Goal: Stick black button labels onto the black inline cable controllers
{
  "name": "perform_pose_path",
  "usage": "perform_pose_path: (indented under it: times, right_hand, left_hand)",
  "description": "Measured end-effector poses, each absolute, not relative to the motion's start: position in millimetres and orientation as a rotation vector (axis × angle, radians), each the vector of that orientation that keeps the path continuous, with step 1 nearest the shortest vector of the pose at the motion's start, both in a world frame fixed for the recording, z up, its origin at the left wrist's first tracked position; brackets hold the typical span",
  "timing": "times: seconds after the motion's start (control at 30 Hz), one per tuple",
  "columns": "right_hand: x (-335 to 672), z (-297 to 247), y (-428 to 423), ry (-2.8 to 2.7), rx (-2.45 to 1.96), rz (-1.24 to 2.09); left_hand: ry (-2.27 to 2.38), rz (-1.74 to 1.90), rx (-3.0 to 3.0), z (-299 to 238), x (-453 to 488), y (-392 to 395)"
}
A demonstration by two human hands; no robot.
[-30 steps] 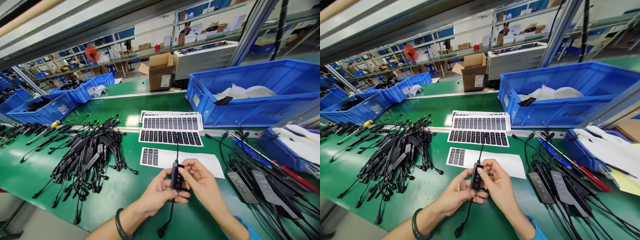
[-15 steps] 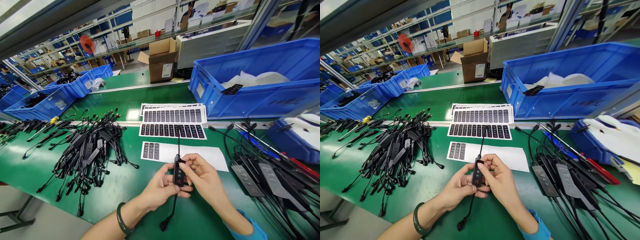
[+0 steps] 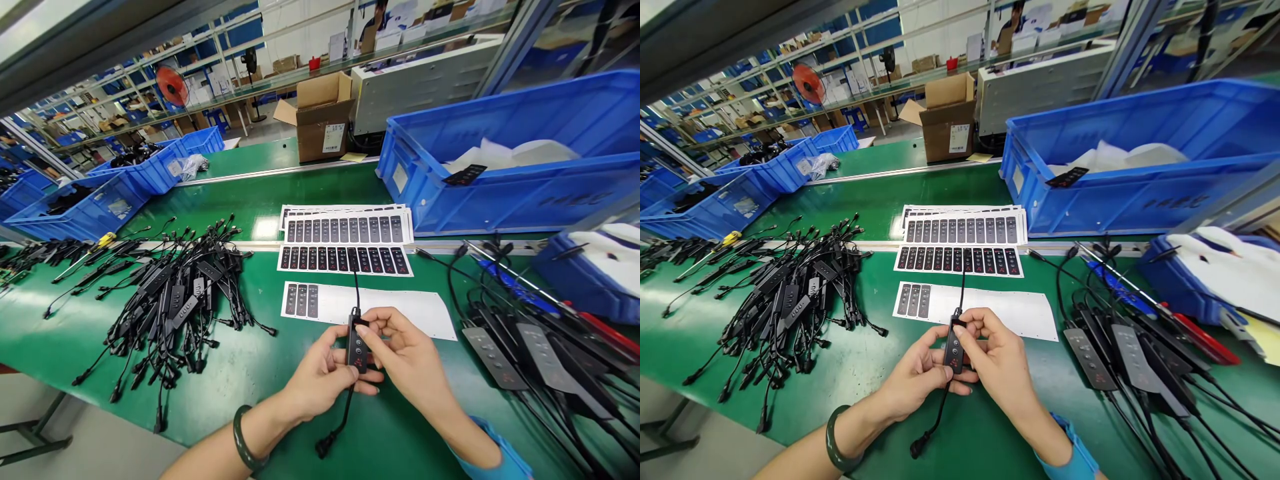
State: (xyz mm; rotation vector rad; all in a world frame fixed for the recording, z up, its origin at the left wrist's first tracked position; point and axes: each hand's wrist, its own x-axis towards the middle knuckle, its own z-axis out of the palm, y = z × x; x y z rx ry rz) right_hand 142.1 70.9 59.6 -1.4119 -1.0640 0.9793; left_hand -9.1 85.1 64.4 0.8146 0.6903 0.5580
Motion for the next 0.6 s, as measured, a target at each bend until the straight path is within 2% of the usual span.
perform_pose_path:
  times: [0.6]
  right_hand:
    - [144.8,51.6,74.3,-1.010,-1.471,0.995]
  left_hand:
    - [0.702,0.594,0.849,64.0,-8.1,84.3]
